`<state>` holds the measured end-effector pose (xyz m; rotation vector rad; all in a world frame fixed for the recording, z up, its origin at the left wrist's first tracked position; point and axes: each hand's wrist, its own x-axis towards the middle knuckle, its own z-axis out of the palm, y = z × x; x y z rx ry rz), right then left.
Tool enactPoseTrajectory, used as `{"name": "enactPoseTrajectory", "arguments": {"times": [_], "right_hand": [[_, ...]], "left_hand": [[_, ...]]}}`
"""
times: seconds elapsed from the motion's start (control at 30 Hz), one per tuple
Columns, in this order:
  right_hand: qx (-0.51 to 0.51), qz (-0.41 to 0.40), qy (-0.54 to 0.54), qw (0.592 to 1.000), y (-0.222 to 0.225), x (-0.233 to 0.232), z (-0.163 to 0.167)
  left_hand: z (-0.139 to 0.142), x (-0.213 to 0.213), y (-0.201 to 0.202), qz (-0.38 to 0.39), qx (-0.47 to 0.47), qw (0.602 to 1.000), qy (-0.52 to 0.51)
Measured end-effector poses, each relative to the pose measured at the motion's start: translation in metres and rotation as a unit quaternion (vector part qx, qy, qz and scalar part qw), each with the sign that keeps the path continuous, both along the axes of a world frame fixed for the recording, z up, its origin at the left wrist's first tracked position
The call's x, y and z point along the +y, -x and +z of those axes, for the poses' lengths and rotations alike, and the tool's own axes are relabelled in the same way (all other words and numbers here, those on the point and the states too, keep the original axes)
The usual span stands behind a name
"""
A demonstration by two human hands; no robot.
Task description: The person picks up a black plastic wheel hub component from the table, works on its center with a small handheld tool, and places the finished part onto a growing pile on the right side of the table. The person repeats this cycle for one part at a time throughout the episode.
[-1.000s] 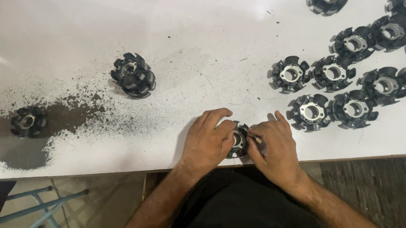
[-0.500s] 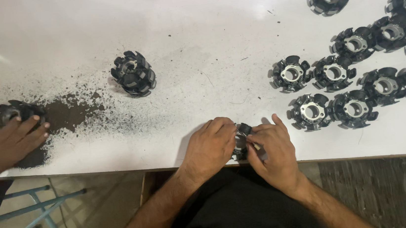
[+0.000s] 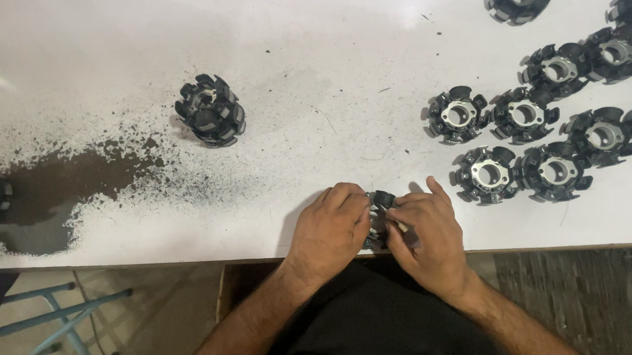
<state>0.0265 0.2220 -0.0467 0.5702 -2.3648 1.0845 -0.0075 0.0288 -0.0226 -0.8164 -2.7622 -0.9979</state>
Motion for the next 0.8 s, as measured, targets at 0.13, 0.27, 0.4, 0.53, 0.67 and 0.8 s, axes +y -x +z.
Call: {"name": "enactPoseTrajectory", "arguments": {"times": [0.13, 0.27, 0.4, 0.53, 0.67, 0.8], "right_hand": [[-0.005, -0.007, 0.002, 1.0, -0.0002, -0.001, -0.0011], [-0.013, 0.002, -0.019, 1.0, 0.0006, 0.0006, -0.0018], [0.005, 0.005, 0.004, 1.0, 0.0002, 0.0012, -0.0015], [0.008, 0.003, 0.007, 1.0, -0.0007, 0.0006, -0.0015], [-0.004, -0.002, -0.005, 1.0, 0.0001, 0.0003, -0.0038], [0.014, -0.004, -0.012, 1.0, -0.002, 0.0008, -0.0061]], "left_hand": [[-0.0018, 0.0, -0.0013, 0.001, 0.012, 1.0, 0.0], [-0.0024, -0.0008, -0.0022, 0.001, 0.014, 1.0, -0.003], [-0.0013, -0.0007, -0.0029, 0.001, 0.028, 1.0, -0.012], [-0.0001, -0.0002, -0.0031, 0.0, 0.025, 1.0, 0.001], [-0.0006, -0.0009, -0.0034, -0.002, 0.035, 0.999, -0.009], [-0.0034, -0.002, -0.0054, -0.011, 0.017, 1.0, -0.013]]}}
